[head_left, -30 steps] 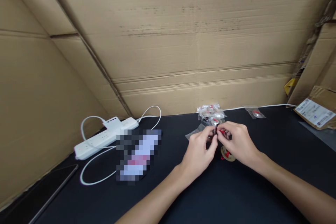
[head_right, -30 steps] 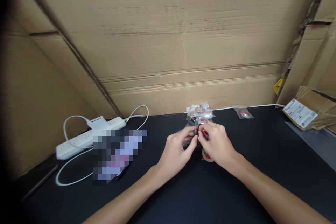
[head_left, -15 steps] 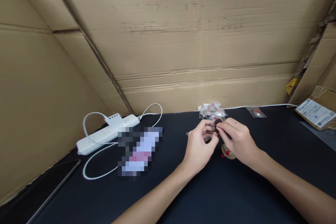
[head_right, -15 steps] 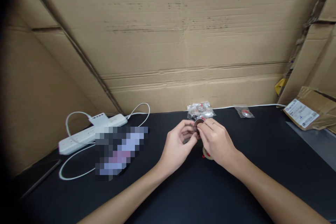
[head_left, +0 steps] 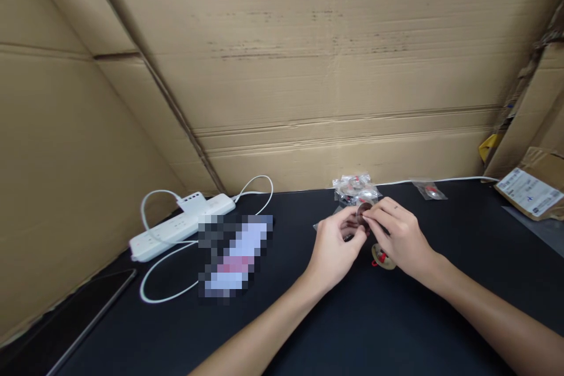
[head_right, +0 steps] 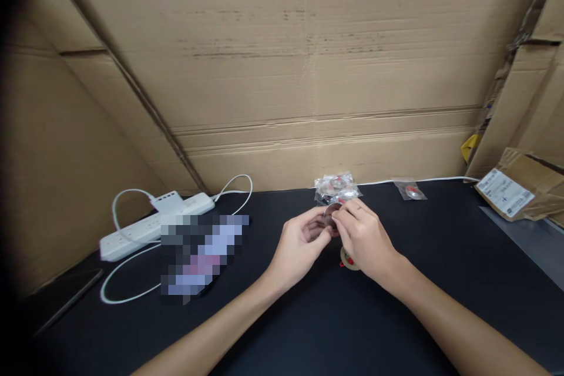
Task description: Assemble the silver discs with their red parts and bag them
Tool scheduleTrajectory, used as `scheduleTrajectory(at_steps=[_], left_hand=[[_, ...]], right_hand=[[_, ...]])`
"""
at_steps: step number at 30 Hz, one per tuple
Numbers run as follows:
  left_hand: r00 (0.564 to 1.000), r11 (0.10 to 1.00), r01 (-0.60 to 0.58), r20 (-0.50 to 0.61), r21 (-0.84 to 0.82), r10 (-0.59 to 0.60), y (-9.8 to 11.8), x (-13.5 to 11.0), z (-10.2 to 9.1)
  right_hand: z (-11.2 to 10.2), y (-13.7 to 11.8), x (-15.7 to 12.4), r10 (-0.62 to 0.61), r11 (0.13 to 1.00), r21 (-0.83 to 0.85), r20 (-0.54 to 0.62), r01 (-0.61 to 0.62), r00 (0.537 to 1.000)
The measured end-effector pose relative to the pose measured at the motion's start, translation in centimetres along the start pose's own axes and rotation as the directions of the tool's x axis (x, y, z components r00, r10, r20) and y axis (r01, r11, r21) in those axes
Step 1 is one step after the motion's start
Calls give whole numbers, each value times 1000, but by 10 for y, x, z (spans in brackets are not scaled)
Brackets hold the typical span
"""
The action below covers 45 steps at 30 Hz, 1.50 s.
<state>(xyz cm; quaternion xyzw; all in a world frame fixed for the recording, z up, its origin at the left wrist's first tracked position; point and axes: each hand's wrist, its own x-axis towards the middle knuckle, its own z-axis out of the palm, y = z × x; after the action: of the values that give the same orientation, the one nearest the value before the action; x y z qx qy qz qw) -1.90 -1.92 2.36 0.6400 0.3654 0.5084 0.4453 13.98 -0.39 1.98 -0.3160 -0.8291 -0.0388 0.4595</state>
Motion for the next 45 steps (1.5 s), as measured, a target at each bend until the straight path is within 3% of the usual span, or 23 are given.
scheduleTrajectory(at_steps=[5,9,14,23,30,35,38,45], left_hand=[[998,977,66,32,-201,-61,7,5,-3],[993,962,105,-22,-251,-114,8,8,-6],[978,948,164,-77,-272,-192,6,9,-9],[960,875,253,-9,-412,-281,5,7,-7],[960,883,269,38,-384,-276,8,10,-12],[966,898,254,39,-360,-257,7,9,-12],[970,910,242,48,-336,-240,4,9,-11],[978,941,205,22,-269,-207,4,12,-14]], right_hand=[[-6,1,5,65,989,141,-80,-53,995],[-6,-4,7,72,978,203,-79,-55,994],[-2,-11,5,82,978,197,-56,-70,995],[-5,-9,6,139,972,192,-16,-133,990],[-8,-11,9,118,968,217,32,-122,992],[-6,-8,6,217,947,228,68,-227,974],[-6,-9,6,215,939,254,95,-232,972],[-10,-14,11,188,944,274,14,-184,982]])
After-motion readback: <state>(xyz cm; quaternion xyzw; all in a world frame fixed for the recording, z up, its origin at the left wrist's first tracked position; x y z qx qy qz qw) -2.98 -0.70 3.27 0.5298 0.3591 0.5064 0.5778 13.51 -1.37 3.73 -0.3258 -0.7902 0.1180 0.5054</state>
